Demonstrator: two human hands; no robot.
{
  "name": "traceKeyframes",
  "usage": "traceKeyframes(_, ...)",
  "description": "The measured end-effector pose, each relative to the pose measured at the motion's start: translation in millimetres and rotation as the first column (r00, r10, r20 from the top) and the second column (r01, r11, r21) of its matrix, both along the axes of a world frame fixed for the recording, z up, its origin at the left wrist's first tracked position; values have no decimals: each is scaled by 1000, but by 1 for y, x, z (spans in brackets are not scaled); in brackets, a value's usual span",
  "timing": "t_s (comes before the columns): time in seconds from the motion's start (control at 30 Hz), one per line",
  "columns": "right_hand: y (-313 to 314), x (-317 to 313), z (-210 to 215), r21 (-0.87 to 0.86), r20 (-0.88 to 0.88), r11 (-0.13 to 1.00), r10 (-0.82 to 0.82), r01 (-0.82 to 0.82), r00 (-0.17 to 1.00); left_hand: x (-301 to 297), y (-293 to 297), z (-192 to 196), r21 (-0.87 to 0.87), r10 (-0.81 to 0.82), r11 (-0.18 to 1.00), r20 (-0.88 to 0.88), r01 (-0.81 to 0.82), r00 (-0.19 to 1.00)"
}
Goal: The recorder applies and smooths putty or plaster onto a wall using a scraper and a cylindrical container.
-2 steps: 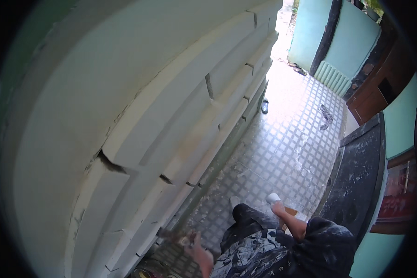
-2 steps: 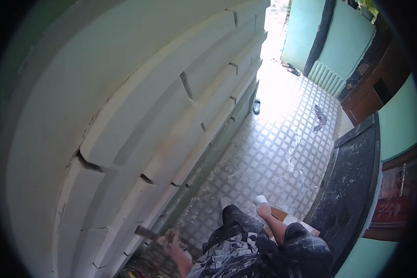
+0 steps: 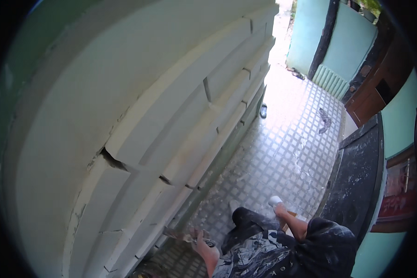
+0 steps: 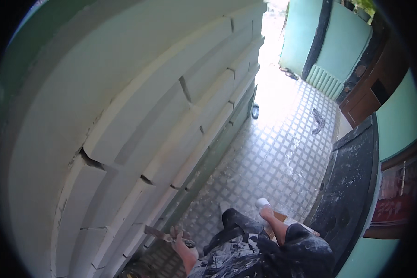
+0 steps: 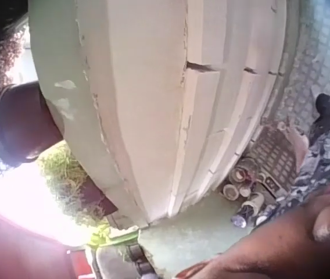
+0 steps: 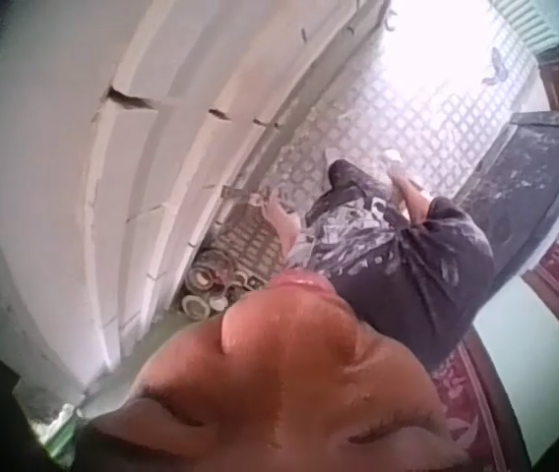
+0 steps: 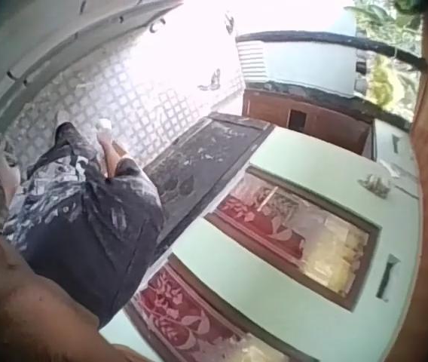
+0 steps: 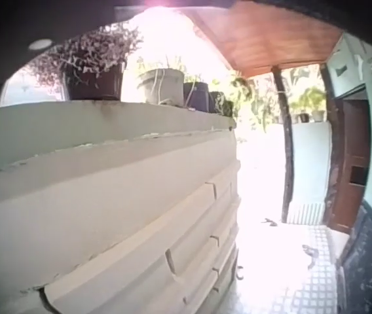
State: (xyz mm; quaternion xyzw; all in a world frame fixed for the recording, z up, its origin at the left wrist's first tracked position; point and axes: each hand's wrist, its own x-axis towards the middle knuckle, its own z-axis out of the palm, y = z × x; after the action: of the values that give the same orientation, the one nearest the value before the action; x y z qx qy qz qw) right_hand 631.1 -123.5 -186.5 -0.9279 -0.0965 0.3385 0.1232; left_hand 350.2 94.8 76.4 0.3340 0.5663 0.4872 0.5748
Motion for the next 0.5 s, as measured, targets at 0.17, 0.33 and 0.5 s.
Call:
traceKeyframes(0.17,-10,6,12,50,38,997,-62,61,997,4,-31,5,-225,26,973,335,54,942)
traceKeyframes(0.33,32,15,28,397,-581,449,-553,801,597,-6,-48,-11,-226,-20,970,292,90,956)
traceKeyframes(0.5,51,21,46,437,-742,349,-380,829,552,-10,-67,-14,-276,-152,939,209,207,966)
